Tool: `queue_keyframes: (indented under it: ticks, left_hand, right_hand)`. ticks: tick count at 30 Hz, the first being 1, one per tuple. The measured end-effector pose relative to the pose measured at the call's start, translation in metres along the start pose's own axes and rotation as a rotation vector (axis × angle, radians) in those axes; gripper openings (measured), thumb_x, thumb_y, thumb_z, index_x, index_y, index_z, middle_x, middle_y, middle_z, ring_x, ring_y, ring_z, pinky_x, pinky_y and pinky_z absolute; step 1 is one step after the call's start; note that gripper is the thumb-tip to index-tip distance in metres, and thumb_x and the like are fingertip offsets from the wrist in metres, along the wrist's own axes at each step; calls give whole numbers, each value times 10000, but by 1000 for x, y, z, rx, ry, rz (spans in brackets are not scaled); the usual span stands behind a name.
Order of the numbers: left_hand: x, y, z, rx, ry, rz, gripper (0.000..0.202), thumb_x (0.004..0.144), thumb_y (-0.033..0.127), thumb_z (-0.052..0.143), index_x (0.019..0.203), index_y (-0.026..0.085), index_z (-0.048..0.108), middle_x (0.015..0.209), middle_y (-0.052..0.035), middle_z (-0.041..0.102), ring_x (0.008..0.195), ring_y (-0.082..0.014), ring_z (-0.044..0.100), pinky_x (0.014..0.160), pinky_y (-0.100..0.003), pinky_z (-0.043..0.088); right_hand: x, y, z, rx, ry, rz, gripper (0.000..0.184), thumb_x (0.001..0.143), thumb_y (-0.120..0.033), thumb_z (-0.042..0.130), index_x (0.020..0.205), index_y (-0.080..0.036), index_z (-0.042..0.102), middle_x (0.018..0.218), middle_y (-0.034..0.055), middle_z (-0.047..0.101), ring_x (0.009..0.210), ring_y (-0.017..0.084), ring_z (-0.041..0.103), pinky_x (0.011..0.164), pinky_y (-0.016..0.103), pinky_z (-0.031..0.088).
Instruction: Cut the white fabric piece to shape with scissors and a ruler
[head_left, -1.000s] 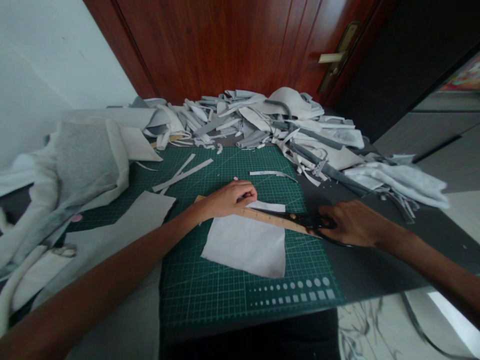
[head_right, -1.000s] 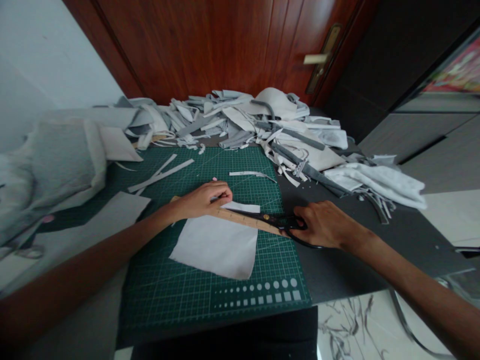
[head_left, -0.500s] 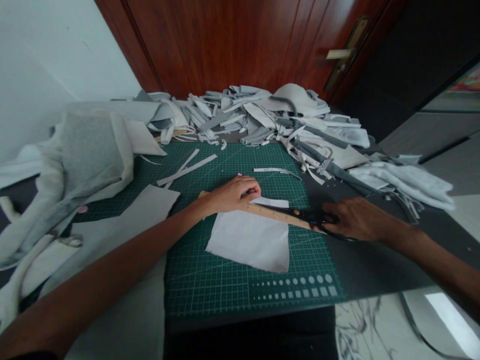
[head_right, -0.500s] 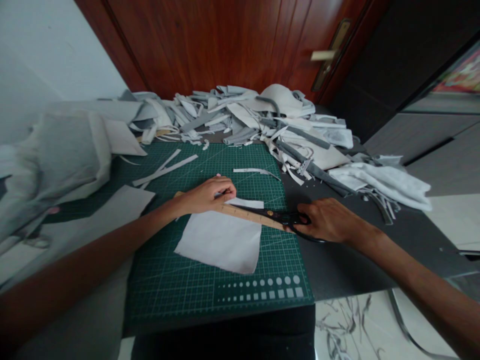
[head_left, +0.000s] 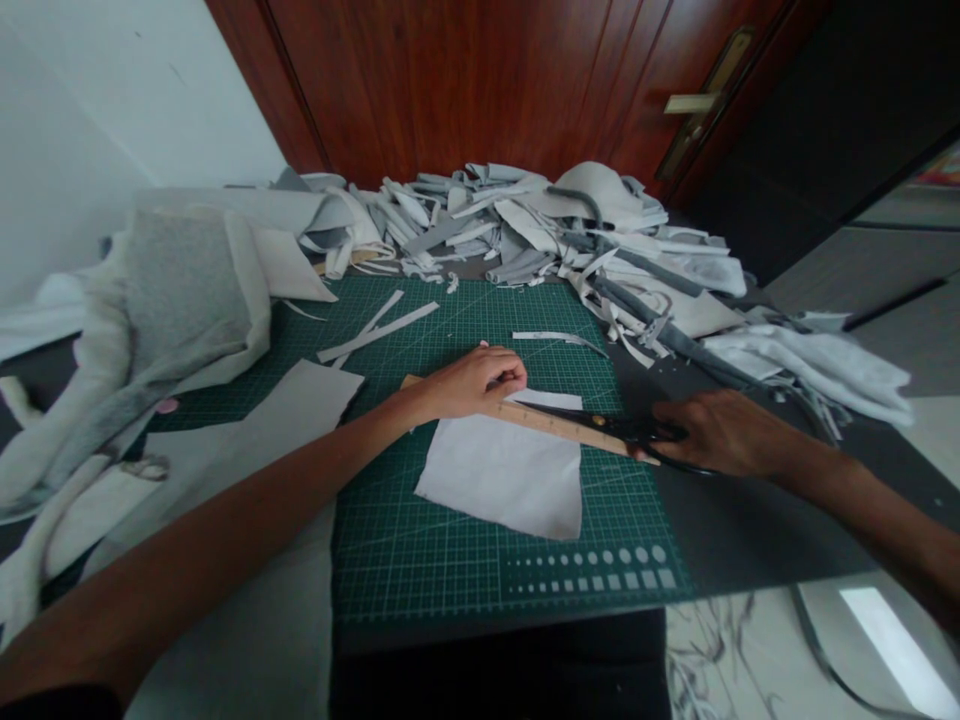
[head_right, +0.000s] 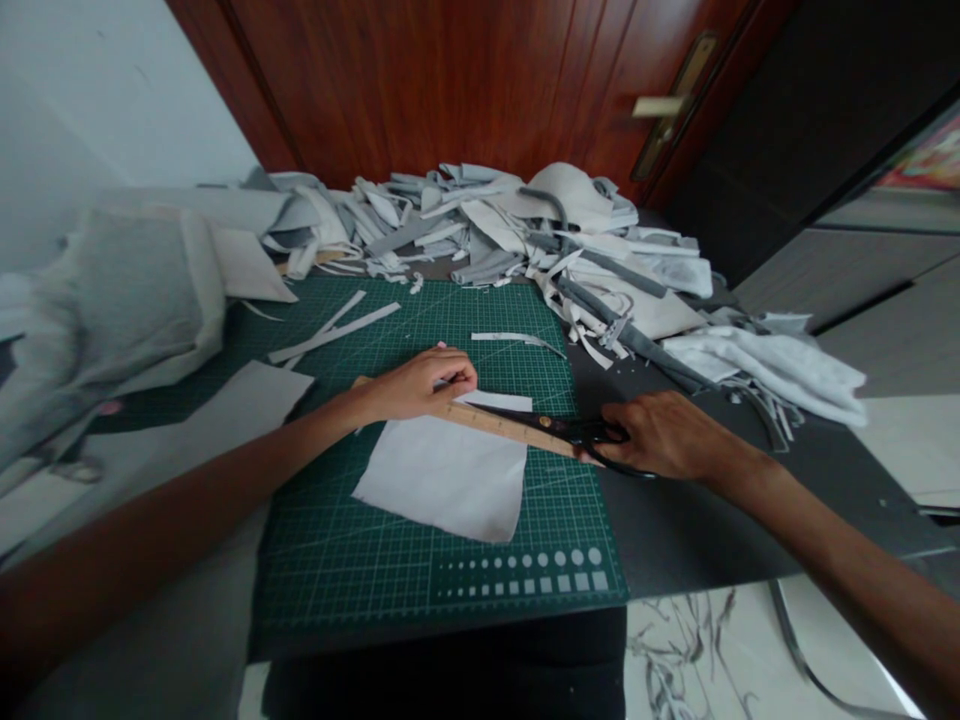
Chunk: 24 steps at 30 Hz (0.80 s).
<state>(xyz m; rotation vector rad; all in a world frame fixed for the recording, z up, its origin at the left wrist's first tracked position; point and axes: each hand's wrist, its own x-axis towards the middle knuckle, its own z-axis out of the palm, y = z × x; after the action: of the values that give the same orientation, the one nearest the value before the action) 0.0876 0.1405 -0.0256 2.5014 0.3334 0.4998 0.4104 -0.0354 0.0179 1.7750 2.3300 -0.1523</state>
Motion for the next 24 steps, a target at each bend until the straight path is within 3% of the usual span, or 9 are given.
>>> queue_keyframes:
  ticks: [7,15,24]
  left_hand:
    - [-1,1,0,24,-4,-13,171,1036,277,512,912,206,607,937,-8,690,897,-182,608,1021,-434,341]
    - [0,3,-2,20,16,10,147,1016,246,528,899,204,607,900,-6,684,889,-185,605,937,-377,361]
    - [-1,3,-1,21,31,12,131,1004,225,530,898,203,606,903,-2,685,898,-181,604,940,-368,357]
  right_hand:
    - [7,-11,-5,34,-55,42,523,939,-693,458,765,-224,612,652,38,674,577,187,608,569,311,257]
    - [14,-17,-9,11,-94,56,471,959,-625,446,770,-223,605,667,49,684,600,196,617,575,310,251]
    - [12,-13,-6,5,-62,3,445,970,-575,454,766,-217,622,664,53,692,618,201,644,598,316,287]
